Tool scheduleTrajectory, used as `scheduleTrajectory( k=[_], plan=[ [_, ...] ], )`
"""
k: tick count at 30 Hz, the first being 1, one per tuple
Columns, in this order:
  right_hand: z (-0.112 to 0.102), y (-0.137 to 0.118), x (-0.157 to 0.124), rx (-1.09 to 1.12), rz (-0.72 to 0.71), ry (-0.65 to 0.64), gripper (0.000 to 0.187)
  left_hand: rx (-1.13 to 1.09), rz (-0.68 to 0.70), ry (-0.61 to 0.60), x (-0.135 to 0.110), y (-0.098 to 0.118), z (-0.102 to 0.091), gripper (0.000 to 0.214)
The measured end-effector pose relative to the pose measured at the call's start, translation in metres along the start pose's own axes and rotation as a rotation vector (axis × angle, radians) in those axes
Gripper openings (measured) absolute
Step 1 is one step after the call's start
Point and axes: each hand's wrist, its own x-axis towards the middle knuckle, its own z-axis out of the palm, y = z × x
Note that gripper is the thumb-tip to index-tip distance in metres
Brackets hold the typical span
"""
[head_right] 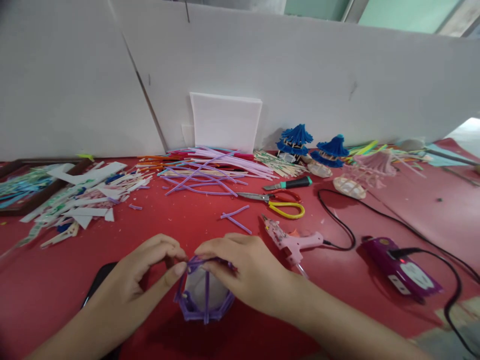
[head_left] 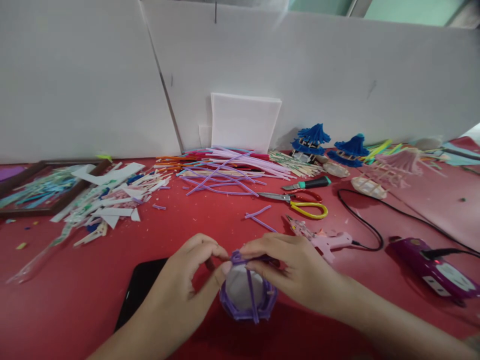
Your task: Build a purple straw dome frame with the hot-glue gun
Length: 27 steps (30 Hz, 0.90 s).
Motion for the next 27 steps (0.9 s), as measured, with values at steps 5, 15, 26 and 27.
scheduleTrajectory(
  k=[5, 15, 26, 27],
  plan=[
    [-0.003, 0.0, -0.004, 0.019, -0.017, 0.025, 0.015, 0.026, 0.101, -0.016, -0.001, -0.005, -0.002, 0.02],
    [-0.005, 0.007, -0.03, 0.057, 0.243, 0.129, 0.012, -0.106, -0.028, -0.074, -0.006, -0.013, -0.002, 0.026],
    [0.002, 0.0, -0.04, 0.045, 0.318, 0.208, 0.012, -0.176, -0.149, -0.101, -0.008, -0.016, 0.002, 0.028],
    [0.003, -0.001, -0.04, 0.058, 0.354, 0.194, 0.014, -0.197, -0.165, -0.104, -0.007, -0.016, 0.001, 0.029]
  ],
)
